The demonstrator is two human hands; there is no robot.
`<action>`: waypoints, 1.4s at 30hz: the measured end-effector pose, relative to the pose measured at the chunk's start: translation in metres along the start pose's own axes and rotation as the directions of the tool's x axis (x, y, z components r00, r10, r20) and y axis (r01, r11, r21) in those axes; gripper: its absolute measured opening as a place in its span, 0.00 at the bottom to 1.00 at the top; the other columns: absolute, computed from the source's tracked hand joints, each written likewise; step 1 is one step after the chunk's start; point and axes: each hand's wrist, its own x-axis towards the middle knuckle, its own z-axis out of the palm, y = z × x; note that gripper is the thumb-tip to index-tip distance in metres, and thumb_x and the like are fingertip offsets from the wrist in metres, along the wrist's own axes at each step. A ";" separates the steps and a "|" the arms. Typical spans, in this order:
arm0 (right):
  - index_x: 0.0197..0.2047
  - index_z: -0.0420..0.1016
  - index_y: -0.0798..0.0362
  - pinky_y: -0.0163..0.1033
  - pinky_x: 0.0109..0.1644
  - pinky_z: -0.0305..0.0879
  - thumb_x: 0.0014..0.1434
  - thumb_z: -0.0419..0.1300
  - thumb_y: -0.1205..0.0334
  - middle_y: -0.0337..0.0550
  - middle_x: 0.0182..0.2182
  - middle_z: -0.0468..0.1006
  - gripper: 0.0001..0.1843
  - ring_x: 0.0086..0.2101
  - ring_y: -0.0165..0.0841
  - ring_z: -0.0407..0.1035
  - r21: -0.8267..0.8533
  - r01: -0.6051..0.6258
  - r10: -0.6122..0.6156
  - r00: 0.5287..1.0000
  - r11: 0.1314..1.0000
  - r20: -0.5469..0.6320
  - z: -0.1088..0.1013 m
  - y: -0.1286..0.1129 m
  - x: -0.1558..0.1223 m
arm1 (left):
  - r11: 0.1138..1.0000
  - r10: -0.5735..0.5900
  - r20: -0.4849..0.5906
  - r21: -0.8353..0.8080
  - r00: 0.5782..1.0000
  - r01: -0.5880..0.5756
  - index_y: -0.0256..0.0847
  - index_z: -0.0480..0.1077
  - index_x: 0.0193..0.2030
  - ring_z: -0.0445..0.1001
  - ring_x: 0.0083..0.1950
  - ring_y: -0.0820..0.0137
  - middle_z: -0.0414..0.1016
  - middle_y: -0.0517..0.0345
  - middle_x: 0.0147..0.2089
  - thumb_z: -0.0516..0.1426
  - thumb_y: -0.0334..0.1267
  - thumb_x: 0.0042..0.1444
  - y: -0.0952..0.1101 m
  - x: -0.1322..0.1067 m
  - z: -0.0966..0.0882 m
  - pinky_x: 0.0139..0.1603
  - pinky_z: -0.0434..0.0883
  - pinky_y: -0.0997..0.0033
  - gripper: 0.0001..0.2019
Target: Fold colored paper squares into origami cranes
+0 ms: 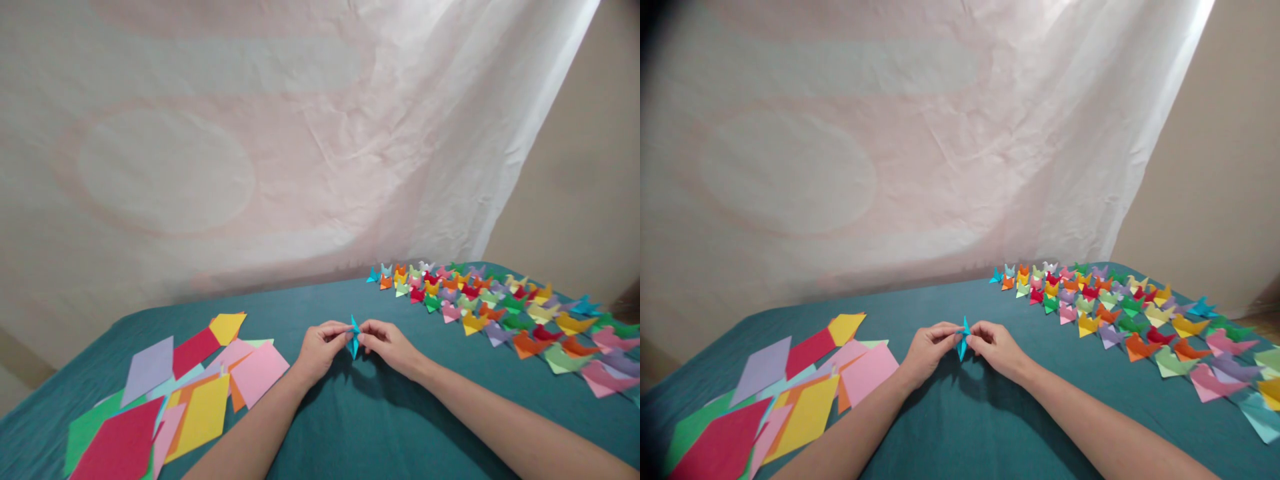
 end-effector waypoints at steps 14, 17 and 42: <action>0.31 0.70 0.55 0.33 0.28 0.60 0.56 0.56 0.49 0.35 0.21 0.68 0.16 0.24 0.28 0.63 -0.068 0.021 -0.023 0.999 0.997 -0.022 0.002 -0.001 -0.001 | 0.982 -0.130 -0.029 -0.142 0.991 0.125 0.35 0.76 0.37 0.75 0.35 0.66 0.79 0.52 0.35 0.61 0.45 0.50 -0.002 0.000 0.004 0.40 0.70 0.69 0.15; 0.30 0.70 0.54 0.34 0.29 0.61 0.56 0.55 0.47 0.36 0.21 0.69 0.17 0.24 0.29 0.64 -0.078 0.021 -0.023 0.999 0.997 -0.027 0.003 -0.002 -0.001 | 0.974 -0.144 -0.075 -0.189 0.987 0.128 0.35 0.73 0.36 0.75 0.35 0.67 0.78 0.53 0.34 0.63 0.43 0.47 -0.006 0.001 0.005 0.40 0.70 0.69 0.14; 0.28 0.68 0.54 0.32 0.26 0.55 0.57 0.55 0.51 0.33 0.19 0.65 0.15 0.22 0.27 0.58 -0.181 0.089 -0.093 0.996 0.979 -0.011 0.003 0.002 -0.002 | 0.984 -0.148 -0.064 -0.110 0.987 0.140 0.35 0.72 0.29 0.69 0.28 0.73 0.72 0.61 0.25 0.63 0.45 0.46 -0.006 0.003 0.005 0.31 0.64 0.75 0.13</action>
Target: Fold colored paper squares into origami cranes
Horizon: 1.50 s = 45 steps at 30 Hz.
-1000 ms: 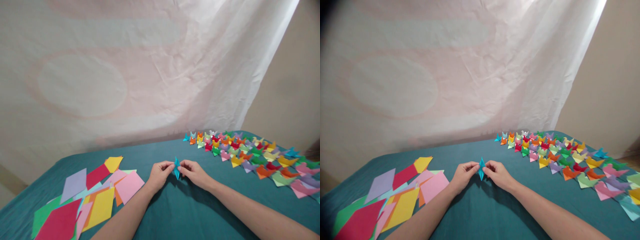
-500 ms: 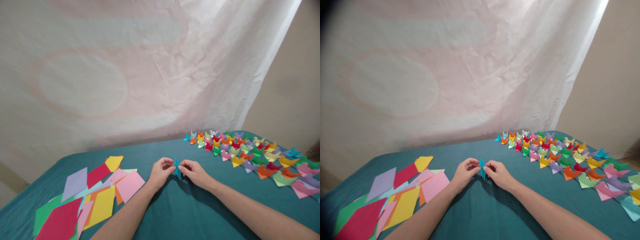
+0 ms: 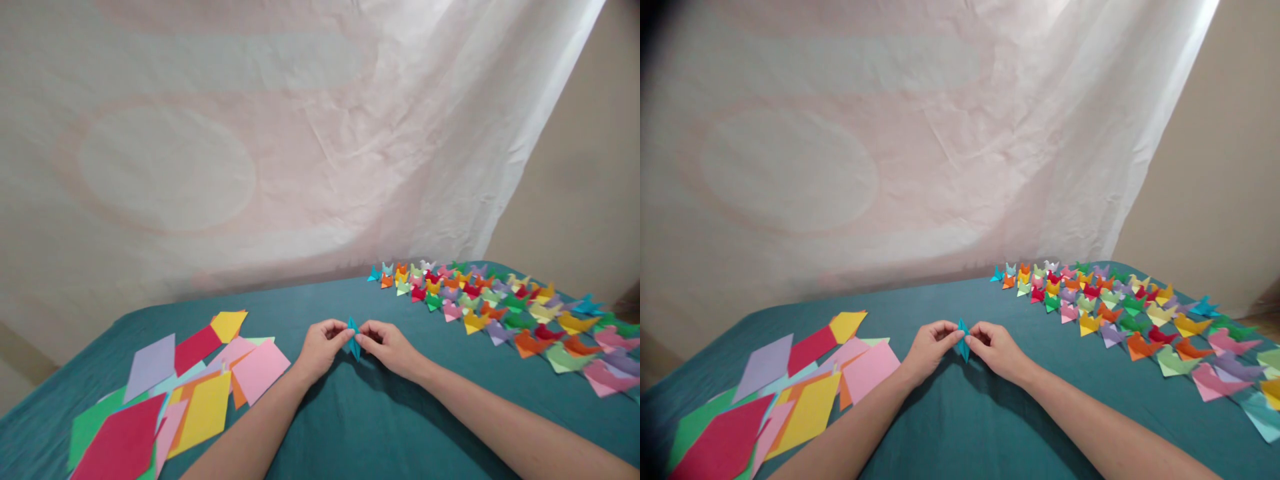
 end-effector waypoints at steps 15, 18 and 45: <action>0.24 0.70 0.53 0.40 0.43 0.58 0.57 0.57 0.60 0.42 0.30 0.72 0.11 0.35 0.35 0.64 -0.348 0.041 -0.090 0.988 0.937 -0.127 0.000 0.007 0.002 | 0.960 0.111 0.074 0.251 0.991 -0.126 0.37 0.66 0.48 0.74 0.36 0.70 0.75 0.56 0.34 0.58 0.31 0.50 -0.002 -0.007 0.005 0.41 0.69 0.71 0.16; 0.25 0.72 0.53 0.41 0.46 0.57 0.57 0.57 0.60 0.43 0.33 0.72 0.11 0.39 0.36 0.63 -0.443 0.007 -0.065 0.991 0.897 -0.116 0.001 0.009 0.002 | 0.881 0.186 0.090 0.425 0.978 -0.207 0.38 0.66 0.47 0.72 0.40 0.68 0.74 0.56 0.39 0.59 0.30 0.50 -0.001 -0.010 0.004 0.44 0.68 0.69 0.16; 0.36 0.69 0.53 0.40 0.43 0.58 0.57 0.59 0.62 0.42 0.35 0.71 0.04 0.39 0.36 0.63 -0.634 0.051 -0.149 0.984 0.772 -0.102 0.000 0.015 -0.001 | 0.252 0.180 0.382 0.873 0.906 -0.418 0.40 0.70 0.47 0.65 0.51 0.62 0.71 0.54 0.48 0.54 0.41 0.59 0.028 -0.030 0.011 0.51 0.62 0.61 0.12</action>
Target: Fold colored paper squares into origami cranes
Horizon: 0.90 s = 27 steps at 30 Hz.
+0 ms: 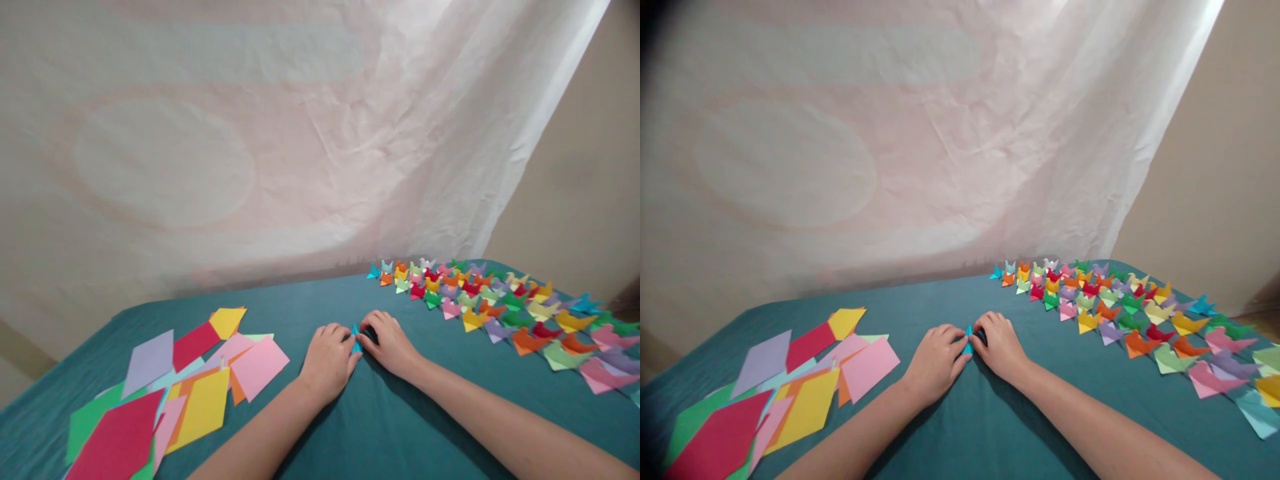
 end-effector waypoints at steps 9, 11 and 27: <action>0.40 0.72 0.52 0.40 0.43 0.57 0.60 0.56 0.67 0.43 0.38 0.72 0.05 0.41 0.35 0.64 -0.119 0.175 -0.174 0.984 0.977 0.025 -0.007 -0.010 -0.003 | 0.991 -0.005 0.020 0.136 1.000 0.002 0.36 0.69 0.48 0.65 0.52 0.60 0.71 0.50 0.47 0.55 0.42 0.59 0.009 -0.002 0.002 0.53 0.62 0.59 0.14; 0.39 0.73 0.52 0.40 0.43 0.56 0.61 0.56 0.67 0.43 0.38 0.72 0.06 0.40 0.35 0.64 -0.134 0.185 -0.182 0.983 0.974 0.034 -0.009 -0.011 -0.003 | 0.990 -0.014 0.016 0.140 1.000 0.012 0.36 0.68 0.48 0.65 0.52 0.60 0.71 0.51 0.48 0.55 0.42 0.58 0.010 -0.002 0.003 0.52 0.62 0.60 0.15; 0.38 0.76 0.51 0.39 0.43 0.56 0.62 0.52 0.67 0.44 0.37 0.74 0.11 0.40 0.34 0.65 -0.178 0.228 -0.208 0.970 0.957 0.124 -0.016 -0.015 -0.006 | 0.988 0.046 0.095 0.143 0.994 -0.059 0.33 0.69 0.48 0.69 0.47 0.61 0.73 0.48 0.45 0.50 0.37 0.61 0.021 -0.004 -0.002 0.51 0.63 0.59 0.13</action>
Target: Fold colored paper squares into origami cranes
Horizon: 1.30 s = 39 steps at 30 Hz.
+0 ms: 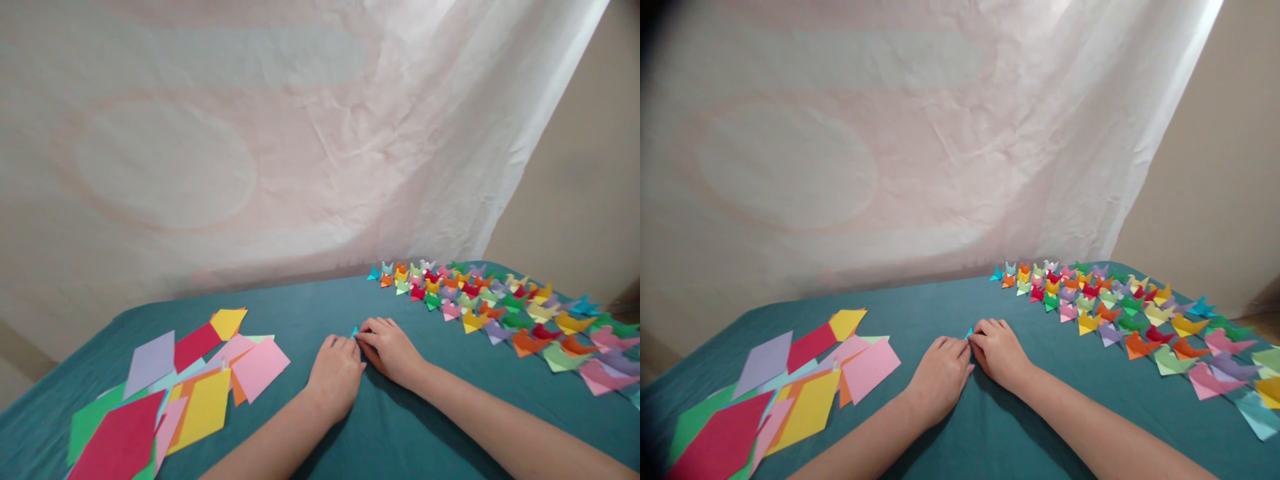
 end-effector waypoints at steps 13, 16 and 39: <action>0.48 0.71 0.58 0.44 0.49 0.59 0.59 0.53 0.69 0.53 0.44 0.74 0.14 0.47 0.41 0.66 -0.182 0.110 -0.062 0.967 0.977 0.249 -0.019 -0.016 -0.004 | 0.998 -0.049 0.111 -0.024 0.993 0.052 0.32 0.67 0.53 0.66 0.54 0.56 0.70 0.43 0.53 0.52 0.48 0.59 0.003 -0.004 -0.012 0.59 0.57 0.56 0.22; 0.48 0.71 0.57 0.45 0.48 0.60 0.59 0.53 0.70 0.53 0.45 0.74 0.14 0.47 0.41 0.66 -0.188 0.129 -0.077 0.963 0.974 0.258 -0.019 -0.015 -0.005 | 0.998 0.001 0.137 -0.068 0.991 0.008 0.33 0.64 0.56 0.62 0.59 0.55 0.66 0.43 0.58 0.50 0.48 0.60 -0.002 -0.008 -0.019 0.60 0.55 0.54 0.24; 0.53 0.67 0.54 0.43 0.43 0.63 0.61 0.51 0.70 0.50 0.46 0.72 0.17 0.45 0.40 0.66 -0.274 0.147 -0.076 0.964 0.951 0.254 -0.013 -0.012 -0.007 | 0.974 0.136 0.208 -0.208 0.969 -0.092 0.47 0.66 0.56 0.62 0.60 0.51 0.64 0.48 0.61 0.54 0.51 0.56 -0.029 -0.013 -0.029 0.56 0.60 0.50 0.22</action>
